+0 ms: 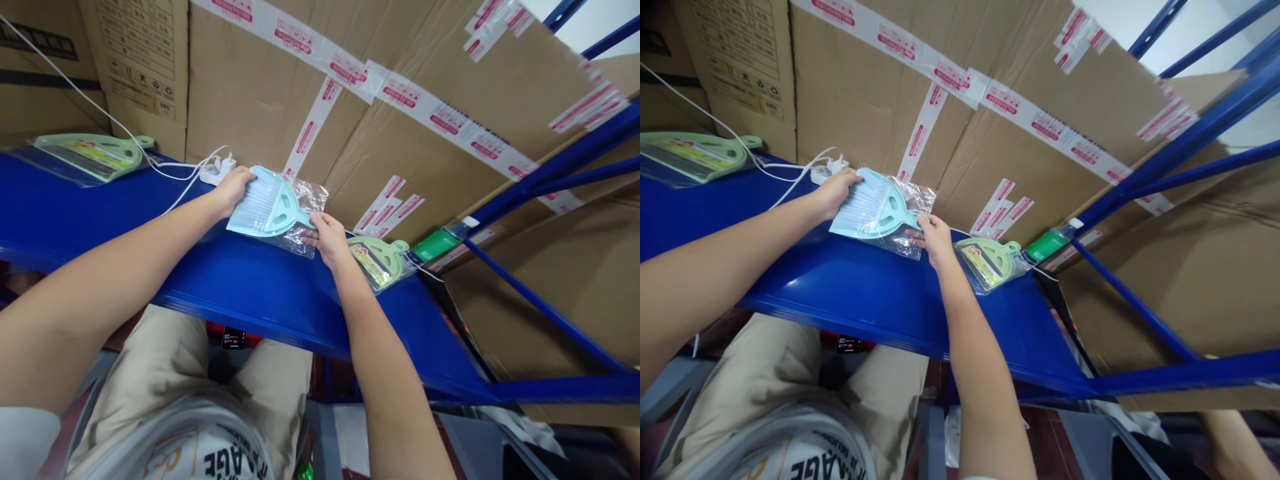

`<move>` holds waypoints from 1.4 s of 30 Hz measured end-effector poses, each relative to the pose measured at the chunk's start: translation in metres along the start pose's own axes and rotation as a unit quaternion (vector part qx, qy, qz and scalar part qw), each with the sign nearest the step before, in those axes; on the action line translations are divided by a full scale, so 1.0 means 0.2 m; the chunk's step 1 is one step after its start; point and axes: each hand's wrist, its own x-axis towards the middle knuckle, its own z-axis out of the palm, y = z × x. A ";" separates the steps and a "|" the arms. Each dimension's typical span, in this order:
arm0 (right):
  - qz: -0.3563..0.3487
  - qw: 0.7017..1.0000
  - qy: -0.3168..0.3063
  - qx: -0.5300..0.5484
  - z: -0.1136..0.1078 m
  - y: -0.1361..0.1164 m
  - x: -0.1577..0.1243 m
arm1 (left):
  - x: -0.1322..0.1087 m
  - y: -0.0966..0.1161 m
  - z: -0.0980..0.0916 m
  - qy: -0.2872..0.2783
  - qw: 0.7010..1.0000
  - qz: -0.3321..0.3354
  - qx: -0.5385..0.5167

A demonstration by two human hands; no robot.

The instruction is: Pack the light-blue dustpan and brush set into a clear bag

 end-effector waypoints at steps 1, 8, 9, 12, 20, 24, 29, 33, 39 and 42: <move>0.004 1.000 0.005 0.000 0.00 -0.01 0.00 | 0.00 0.00 0.00 0.002 1.000 0.002 0.001; 0.053 0.998 0.033 0.000 0.00 -0.07 -0.04 | 0.06 -0.02 -0.03 0.020 1.000 0.024 0.004; 0.055 0.998 0.033 -0.001 0.00 -0.07 -0.04 | 0.07 -0.02 -0.03 0.020 1.000 0.024 0.003; 0.048 0.998 0.025 -0.010 -0.02 -0.07 -0.03 | 0.08 -0.03 -0.03 0.018 1.000 0.020 0.005; 0.047 0.998 0.028 -0.011 -0.03 -0.07 -0.02 | 0.07 -0.02 -0.03 0.027 0.999 -0.017 -0.015; 0.042 0.998 0.053 -0.003 -0.04 -0.08 -0.01 | 0.10 -0.02 -0.03 0.034 0.998 -0.026 -0.054; 0.032 0.996 0.083 -0.003 -0.07 -0.09 0.01 | 0.12 0.00 -0.05 0.013 0.995 -0.032 -0.089; 0.027 0.994 0.105 0.012 -0.08 -0.09 0.02 | 0.07 0.02 -0.05 -0.002 0.997 -0.042 -0.061; 0.027 0.991 0.130 0.016 -0.10 -0.10 0.03 | 0.05 0.01 -0.04 -0.053 0.998 -0.029 0.030; 0.035 0.989 0.143 0.019 -0.12 -0.12 0.02 | 0.08 0.00 -0.04 -0.005 0.999 0.002 0.038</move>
